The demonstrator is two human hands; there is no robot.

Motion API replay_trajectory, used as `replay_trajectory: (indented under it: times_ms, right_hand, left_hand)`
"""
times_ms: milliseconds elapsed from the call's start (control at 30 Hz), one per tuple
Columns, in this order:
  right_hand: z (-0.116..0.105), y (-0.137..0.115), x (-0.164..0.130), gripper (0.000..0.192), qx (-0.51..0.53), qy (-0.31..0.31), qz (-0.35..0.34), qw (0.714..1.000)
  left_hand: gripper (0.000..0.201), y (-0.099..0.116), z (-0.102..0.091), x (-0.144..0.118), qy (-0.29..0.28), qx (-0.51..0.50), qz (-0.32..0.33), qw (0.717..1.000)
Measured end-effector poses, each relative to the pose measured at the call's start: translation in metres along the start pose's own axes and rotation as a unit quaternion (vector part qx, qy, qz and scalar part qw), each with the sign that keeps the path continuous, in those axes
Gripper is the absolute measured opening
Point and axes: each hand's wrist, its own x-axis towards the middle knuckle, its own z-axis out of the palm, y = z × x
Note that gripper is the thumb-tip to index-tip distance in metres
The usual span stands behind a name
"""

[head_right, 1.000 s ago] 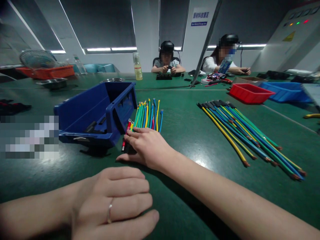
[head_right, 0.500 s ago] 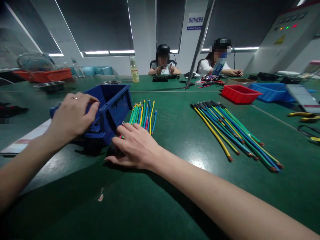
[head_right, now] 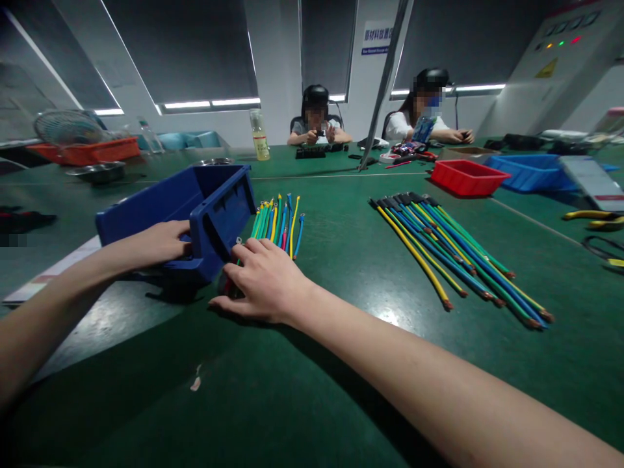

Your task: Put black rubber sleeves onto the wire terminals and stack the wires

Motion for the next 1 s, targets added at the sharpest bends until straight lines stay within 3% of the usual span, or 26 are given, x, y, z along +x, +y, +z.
replay_trajectory:
  times_ms: [100,233,433,567,667,733,833,933,1000]
  right_hand:
    - [0.002,-0.001,0.002,0.062,-0.009,0.010,0.008,1.000]
    - [0.003,-0.003,0.003,0.058,-0.016,0.026,0.045,0.999]
    - [0.003,0.000,0.002,0.051,0.065,0.063,0.088,0.992]
    - [0.003,0.004,0.001,0.036,0.152,0.127,0.179,0.964]
    - [-0.001,0.008,-0.001,0.037,0.201,0.162,0.240,0.936]
    - [-0.005,0.011,-0.006,0.038,0.267,0.198,0.276,0.902]
    - [-0.013,0.016,-0.020,0.032,0.438,0.252,0.330,0.798]
    - [-0.021,0.018,-0.038,0.031,0.578,0.251,0.375,0.680]
    - [-0.027,0.019,-0.049,0.027,0.641,0.233,0.393,0.617]
  left_hand:
    - [0.034,0.002,-0.001,0.001,-0.045,-0.005,0.012,0.999]
    - [0.040,0.001,-0.002,0.002,-0.064,-0.016,0.008,0.998]
    - [0.047,-0.004,-0.001,0.000,-0.104,-0.067,0.032,0.992]
    - [0.047,-0.010,0.000,0.003,-0.138,-0.089,0.052,0.985]
    - [0.042,-0.017,0.002,0.007,-0.143,-0.081,0.055,0.985]
    - [0.036,-0.019,0.003,0.009,-0.132,-0.066,0.053,0.988]
    - [0.024,-0.015,0.000,0.004,-0.082,-0.025,0.043,0.995]
    - [0.021,-0.001,-0.005,-0.009,0.041,0.033,0.028,0.998]
    - [0.027,0.011,-0.006,-0.018,0.170,0.068,0.021,0.983]
